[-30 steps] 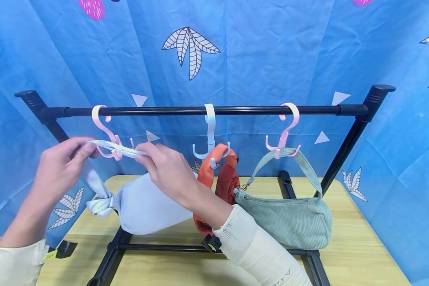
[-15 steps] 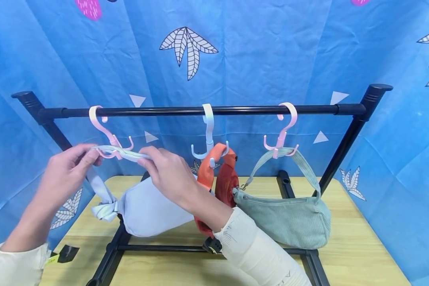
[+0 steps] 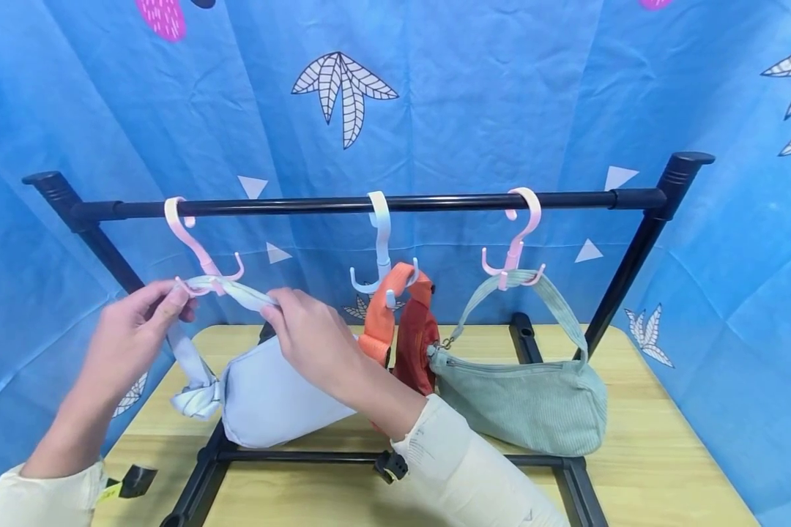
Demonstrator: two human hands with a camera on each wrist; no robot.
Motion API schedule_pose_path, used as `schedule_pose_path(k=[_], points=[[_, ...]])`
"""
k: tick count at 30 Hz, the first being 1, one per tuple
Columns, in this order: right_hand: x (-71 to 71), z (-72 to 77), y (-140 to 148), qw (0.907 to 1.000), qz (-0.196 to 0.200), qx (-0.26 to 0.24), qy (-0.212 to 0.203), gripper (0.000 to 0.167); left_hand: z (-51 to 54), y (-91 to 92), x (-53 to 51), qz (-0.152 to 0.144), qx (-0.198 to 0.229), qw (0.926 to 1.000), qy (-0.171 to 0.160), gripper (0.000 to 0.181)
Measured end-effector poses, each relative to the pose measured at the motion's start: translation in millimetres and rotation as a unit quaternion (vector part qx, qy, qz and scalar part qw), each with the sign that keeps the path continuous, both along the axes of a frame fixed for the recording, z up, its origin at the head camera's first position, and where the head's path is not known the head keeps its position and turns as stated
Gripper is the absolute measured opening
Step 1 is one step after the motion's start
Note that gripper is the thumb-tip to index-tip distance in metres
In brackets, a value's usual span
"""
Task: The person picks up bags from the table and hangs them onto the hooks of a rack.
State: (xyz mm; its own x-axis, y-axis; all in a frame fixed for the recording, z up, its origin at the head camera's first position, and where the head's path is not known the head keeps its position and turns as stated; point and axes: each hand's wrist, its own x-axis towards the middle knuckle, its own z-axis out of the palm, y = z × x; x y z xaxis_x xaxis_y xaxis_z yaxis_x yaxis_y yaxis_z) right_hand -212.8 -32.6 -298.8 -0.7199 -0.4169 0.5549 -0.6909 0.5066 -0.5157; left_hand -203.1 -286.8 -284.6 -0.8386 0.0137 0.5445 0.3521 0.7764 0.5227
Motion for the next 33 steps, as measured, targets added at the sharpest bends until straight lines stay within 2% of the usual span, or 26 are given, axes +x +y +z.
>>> schedule_pose_path(k=[4,8,14,23,33], points=[[1.8,-4.4,0,1.0000,-0.008,0.002,0.003,0.026,-4.3,3.4,2.4,0.002,0.013,0.9999,-0.001,0.036],[2.3,-8.6,0,0.9992,-0.025,0.018,0.027,0.024,-9.3,6.2,3.0,0.003,0.016,0.9998,0.011,0.036],[4.7,-14.1,0,0.9951,-0.050,0.041,0.075,0.022,-18.7,7.8,3.8,0.010,0.008,0.9987,0.050,0.031],[8.3,-17.8,1,0.9923,-0.051,0.047,0.103,0.023,-25.6,13.5,6.4,0.007,0.016,0.9950,0.098,0.027],[12.9,-24.6,-1,0.9864,-0.067,0.070,0.133,0.021,-33.6,17.1,10.6,0.019,0.017,0.9947,0.100,0.028]])
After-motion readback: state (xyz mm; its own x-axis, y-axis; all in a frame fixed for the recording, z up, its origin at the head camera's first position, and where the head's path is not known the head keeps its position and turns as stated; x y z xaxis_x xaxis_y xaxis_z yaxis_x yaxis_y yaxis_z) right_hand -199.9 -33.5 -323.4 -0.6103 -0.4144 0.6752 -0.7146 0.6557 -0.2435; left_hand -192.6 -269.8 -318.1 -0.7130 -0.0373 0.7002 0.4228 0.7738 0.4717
